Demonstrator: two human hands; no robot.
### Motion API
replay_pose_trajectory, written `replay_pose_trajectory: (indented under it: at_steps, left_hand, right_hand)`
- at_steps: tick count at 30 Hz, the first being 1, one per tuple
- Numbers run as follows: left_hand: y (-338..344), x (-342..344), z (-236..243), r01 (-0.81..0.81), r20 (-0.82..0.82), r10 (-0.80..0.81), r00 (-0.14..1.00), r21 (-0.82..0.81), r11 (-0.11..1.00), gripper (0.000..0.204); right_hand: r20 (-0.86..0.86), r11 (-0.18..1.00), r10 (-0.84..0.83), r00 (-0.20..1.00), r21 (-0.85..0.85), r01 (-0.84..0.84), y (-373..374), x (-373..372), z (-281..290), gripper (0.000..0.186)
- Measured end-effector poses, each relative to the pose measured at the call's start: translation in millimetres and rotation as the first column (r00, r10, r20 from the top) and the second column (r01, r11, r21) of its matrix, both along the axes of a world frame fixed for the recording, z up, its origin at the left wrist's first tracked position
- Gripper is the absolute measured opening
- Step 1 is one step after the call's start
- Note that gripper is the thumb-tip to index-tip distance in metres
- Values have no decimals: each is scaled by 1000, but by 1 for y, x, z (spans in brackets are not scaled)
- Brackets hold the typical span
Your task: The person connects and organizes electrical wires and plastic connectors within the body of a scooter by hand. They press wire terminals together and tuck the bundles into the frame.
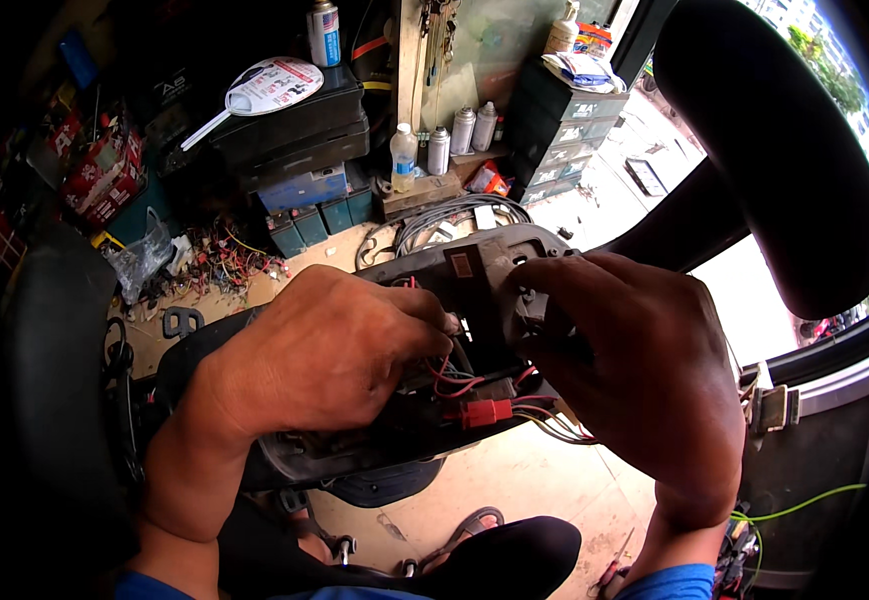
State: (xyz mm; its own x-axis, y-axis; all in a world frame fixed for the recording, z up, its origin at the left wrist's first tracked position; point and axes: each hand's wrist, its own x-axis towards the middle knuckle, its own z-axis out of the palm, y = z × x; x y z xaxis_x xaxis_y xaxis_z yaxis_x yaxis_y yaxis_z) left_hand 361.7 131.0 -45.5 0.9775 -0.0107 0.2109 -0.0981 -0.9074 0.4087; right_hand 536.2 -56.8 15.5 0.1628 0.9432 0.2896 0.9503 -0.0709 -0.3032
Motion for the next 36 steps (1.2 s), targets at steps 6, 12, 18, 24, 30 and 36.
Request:
replay_pose_trajectory:
  at_steps: [6, 12, 18, 24, 30, 36]
  left_hand:
    - [-1, 2, 4, -1, 0, 1, 1000, -39, 999, 36]
    - [2, 0, 0, 4, 22, -3, 1000, -19, 1000, 46]
    - [2, -1, 0, 13, 25, -13, 1000, -18, 1000, 46]
    - [2, -2, -3, 4, 6, -4, 1000, -11, 1000, 41]
    - [1, -2, -3, 13, 27, -12, 1000, -14, 1000, 34]
    - [2, -2, -5, 4, 8, -4, 1000, 12, 1000, 30]
  right_hand:
    - [263, 969, 150, 953, -230, -89, 8, 0, 7, 17]
    - [263, 921, 275, 925, -347, -175, 28, -2, -2, 3]
    - [264, 926, 311, 913, -301, -229, 36, -4, -2, 6]
    - [246, 932, 243, 938, -326, -156, 51, -2, -2, 6]
    - [285, 935, 304, 909, -275, -226, 48, -1, 12, 4]
    - [295, 943, 308, 905, -221, -248, 40, -1, -2, 5]
